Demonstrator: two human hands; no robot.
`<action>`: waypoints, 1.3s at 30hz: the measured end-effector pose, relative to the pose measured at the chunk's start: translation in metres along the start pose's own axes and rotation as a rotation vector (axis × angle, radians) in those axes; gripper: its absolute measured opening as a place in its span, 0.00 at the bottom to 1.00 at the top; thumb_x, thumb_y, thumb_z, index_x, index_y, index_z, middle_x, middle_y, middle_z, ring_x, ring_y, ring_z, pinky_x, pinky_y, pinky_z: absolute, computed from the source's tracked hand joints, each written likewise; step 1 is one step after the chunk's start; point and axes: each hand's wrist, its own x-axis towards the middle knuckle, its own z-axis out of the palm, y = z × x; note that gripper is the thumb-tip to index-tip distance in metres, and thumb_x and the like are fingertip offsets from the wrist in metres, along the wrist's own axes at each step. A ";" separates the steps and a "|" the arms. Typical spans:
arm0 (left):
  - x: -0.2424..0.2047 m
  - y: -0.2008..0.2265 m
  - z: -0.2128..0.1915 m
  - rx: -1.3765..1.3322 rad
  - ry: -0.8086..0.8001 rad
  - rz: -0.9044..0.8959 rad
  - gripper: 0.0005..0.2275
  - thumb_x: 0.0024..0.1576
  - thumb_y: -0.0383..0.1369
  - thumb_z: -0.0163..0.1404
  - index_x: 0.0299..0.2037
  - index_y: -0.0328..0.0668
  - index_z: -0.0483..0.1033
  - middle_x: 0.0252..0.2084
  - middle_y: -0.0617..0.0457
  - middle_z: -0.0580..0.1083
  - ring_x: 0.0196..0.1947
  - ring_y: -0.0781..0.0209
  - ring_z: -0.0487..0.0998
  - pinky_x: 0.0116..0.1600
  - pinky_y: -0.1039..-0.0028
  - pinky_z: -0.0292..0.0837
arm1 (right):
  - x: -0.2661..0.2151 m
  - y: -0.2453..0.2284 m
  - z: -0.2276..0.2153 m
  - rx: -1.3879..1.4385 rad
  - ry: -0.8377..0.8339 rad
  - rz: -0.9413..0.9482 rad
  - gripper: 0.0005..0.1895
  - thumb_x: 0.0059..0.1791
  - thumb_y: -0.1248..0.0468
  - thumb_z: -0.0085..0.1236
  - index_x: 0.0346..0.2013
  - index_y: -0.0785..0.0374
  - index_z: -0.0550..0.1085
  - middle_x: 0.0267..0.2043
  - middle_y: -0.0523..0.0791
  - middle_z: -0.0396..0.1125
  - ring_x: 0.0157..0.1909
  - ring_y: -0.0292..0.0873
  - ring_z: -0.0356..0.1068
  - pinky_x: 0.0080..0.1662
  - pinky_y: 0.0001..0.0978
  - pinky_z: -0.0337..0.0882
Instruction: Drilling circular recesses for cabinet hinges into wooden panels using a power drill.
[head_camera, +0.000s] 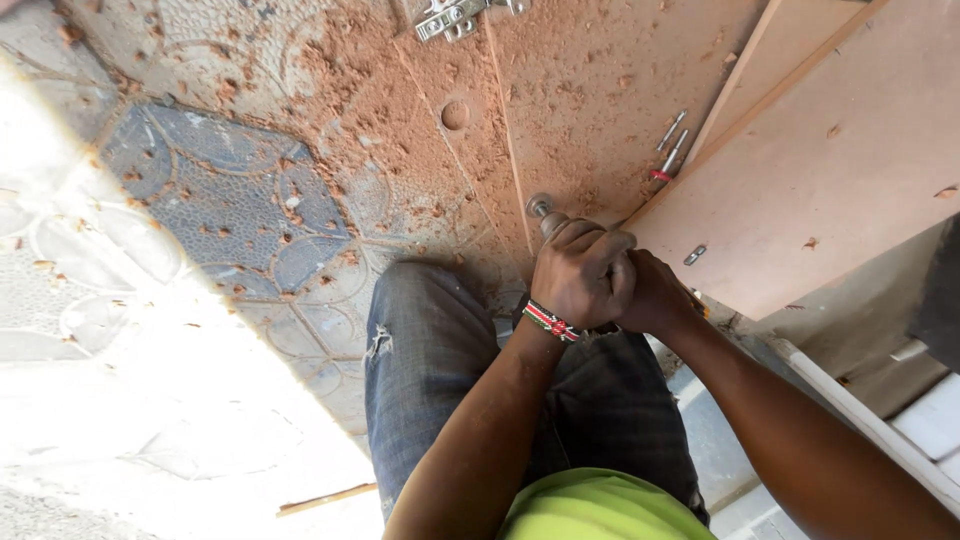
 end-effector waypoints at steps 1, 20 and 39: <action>0.000 -0.004 -0.001 0.011 -0.024 -0.001 0.06 0.52 0.31 0.46 0.34 0.48 0.77 0.22 0.52 0.72 0.30 0.48 0.79 0.40 0.61 0.74 | 0.000 -0.002 0.001 0.028 0.012 0.023 0.17 0.39 0.52 0.64 0.32 0.61 0.75 0.28 0.52 0.71 0.38 0.63 0.72 0.39 0.56 0.70; -0.013 -0.130 -0.107 0.978 0.135 -0.673 0.48 0.64 0.59 0.55 0.79 0.39 0.37 0.80 0.37 0.38 0.81 0.39 0.36 0.83 0.54 0.31 | -0.023 0.070 0.009 0.251 0.148 -0.129 0.22 0.41 0.62 0.66 0.48 0.68 0.77 0.41 0.56 0.76 0.47 0.60 0.76 0.47 0.52 0.74; -0.031 -0.174 -0.120 0.972 -0.046 -0.537 0.72 0.49 0.87 0.51 0.78 0.33 0.20 0.79 0.29 0.21 0.80 0.29 0.20 0.78 0.36 0.14 | -0.039 0.076 -0.001 -0.049 0.075 -0.325 0.29 0.37 0.65 0.62 0.54 0.58 0.76 0.41 0.47 0.78 0.40 0.52 0.75 0.40 0.43 0.71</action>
